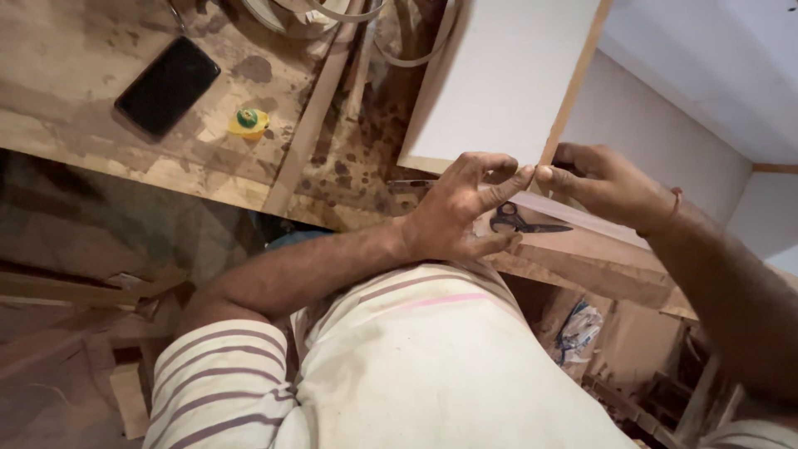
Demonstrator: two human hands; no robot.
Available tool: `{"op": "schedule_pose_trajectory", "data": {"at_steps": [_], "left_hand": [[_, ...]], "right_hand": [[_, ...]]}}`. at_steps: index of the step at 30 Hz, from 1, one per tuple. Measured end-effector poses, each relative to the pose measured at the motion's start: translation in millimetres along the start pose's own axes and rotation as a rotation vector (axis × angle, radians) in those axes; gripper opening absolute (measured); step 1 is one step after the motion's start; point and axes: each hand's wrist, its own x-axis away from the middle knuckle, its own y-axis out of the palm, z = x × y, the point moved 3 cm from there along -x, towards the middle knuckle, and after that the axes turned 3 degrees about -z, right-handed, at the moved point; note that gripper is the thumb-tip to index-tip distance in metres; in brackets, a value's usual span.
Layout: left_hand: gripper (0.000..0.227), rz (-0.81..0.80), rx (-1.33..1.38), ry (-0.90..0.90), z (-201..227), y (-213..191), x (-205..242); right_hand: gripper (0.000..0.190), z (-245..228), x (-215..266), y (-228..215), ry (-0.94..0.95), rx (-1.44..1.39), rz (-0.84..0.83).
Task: The person applies glue to the edge of a white wooden panel and then presses a strip of edge banding onto it. They smooth the banding along the edge with their fingers to ensure adhesion.
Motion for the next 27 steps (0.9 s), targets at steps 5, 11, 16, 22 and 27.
{"op": "schedule_pose_trajectory", "data": {"at_steps": [5,11,16,22,27], "left_hand": [[0.081,0.028,-0.016,0.048,0,-5,-3],[0.078,-0.072,0.071,-0.066,-3,-11,-5],[0.091,-0.154,0.096,-0.020,-2,-22,-2],[0.095,-0.288,-0.002,0.057,-10,-26,-4],[0.095,-0.312,0.000,0.132,-24,-28,-9]], "right_hand": [[0.056,-4,1,-8,0.000,0.015,-0.009],[0.053,1,-2,-10,0.073,0.027,-0.044],[0.057,-1,1,-10,0.100,-0.100,-0.014],[0.057,-16,12,-3,0.144,-0.041,0.021],[0.061,-27,10,-2,0.191,-0.126,0.039]]}}
